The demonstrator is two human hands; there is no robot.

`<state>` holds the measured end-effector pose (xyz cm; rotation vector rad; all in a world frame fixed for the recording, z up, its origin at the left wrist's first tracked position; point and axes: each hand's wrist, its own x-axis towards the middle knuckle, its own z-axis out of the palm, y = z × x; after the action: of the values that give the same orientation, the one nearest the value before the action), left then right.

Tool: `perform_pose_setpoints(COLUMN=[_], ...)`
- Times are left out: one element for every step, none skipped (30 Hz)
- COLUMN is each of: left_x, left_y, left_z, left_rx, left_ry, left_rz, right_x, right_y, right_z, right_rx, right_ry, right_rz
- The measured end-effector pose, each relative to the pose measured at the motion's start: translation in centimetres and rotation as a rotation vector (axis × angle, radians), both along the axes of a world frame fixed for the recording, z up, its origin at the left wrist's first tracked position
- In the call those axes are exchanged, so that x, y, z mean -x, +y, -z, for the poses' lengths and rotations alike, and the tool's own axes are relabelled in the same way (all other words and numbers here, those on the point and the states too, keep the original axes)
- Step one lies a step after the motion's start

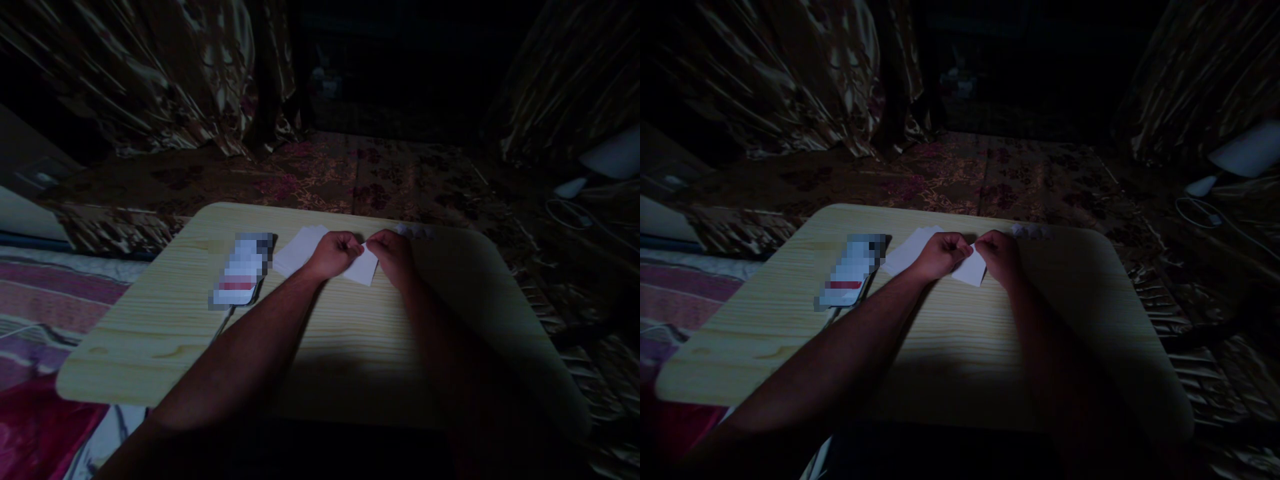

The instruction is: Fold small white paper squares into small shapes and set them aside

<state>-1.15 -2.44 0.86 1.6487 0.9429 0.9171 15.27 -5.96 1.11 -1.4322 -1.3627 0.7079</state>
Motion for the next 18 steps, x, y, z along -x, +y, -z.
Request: perform_pose_setpoints(left_x=[0.0,0.0,-0.01,-0.02,-0.05,-0.07,-0.09,-0.12,-0.14,-0.16,-0.18,-0.21,-0.23,-0.25,-0.26,-0.28,-0.28,-0.29], left_y=[-0.02,-0.03,-0.05,-0.07,-0.09,-0.09,-0.1,-0.09,-0.08,-0.07,-0.05,-0.04,-0.02,-0.01,0.0,0.01,0.03,0.04], left_z=[-0.01,-0.01,0.0,0.02,0.06,0.1,0.14,0.18,0.21,0.22,0.21,0.19,0.17,0.14,0.12,0.11,0.12,0.15], left_rx=[-0.001,-0.001,0.0,-0.001,-0.002,-0.003,-0.006,-0.01,-0.015,-0.02,-0.027,-0.035,-0.043,-0.05,-0.057,-0.061,-0.065,-0.066], left_ry=[0.003,0.004,0.008,0.012,0.015,0.017,0.017,0.016,0.012,0.005,-0.001,-0.008,-0.015,-0.025,-0.034,-0.042,-0.05,-0.058], left_rz=[0.002,0.005,0.008,0.01,0.012,0.013,0.013,0.013,0.011,0.006,-0.002,-0.012,-0.028,-0.044,-0.059,-0.07,-0.079,-0.083], right_x=[-0.04,-0.07,-0.09,-0.09,-0.09,-0.09,-0.08,-0.06,-0.05,-0.04,-0.04,-0.04,-0.04,-0.05,-0.06,-0.07,-0.08,-0.09], right_y=[0.02,0.03,0.03,0.03,0.03,0.03,0.03,0.03,0.05,0.06,0.08,0.11,0.14,0.16,0.19,0.21,0.22,0.23], right_z=[0.06,0.13,0.2,0.26,0.3,0.33,0.33,0.32,0.31,0.29,0.28,0.29,0.31,0.36,0.41,0.47,0.53,0.57], right_rx=[-0.003,-0.006,-0.01,-0.013,-0.017,-0.021,-0.025,-0.026,-0.024,-0.019,-0.015,-0.013,-0.013,-0.015,-0.015,-0.012,-0.009,-0.007], right_ry=[-0.005,-0.011,-0.016,-0.02,-0.025,-0.033,-0.042,-0.051,-0.054,-0.05,-0.042,-0.034,-0.028,-0.026,-0.024,-0.023,-0.018,-0.014], right_rz=[-0.005,-0.013,-0.018,-0.018,-0.015,-0.01,-0.004,0.001,0.005,0.008,0.012,0.014,0.015,0.013,0.009,0.003,0.002,0.001])
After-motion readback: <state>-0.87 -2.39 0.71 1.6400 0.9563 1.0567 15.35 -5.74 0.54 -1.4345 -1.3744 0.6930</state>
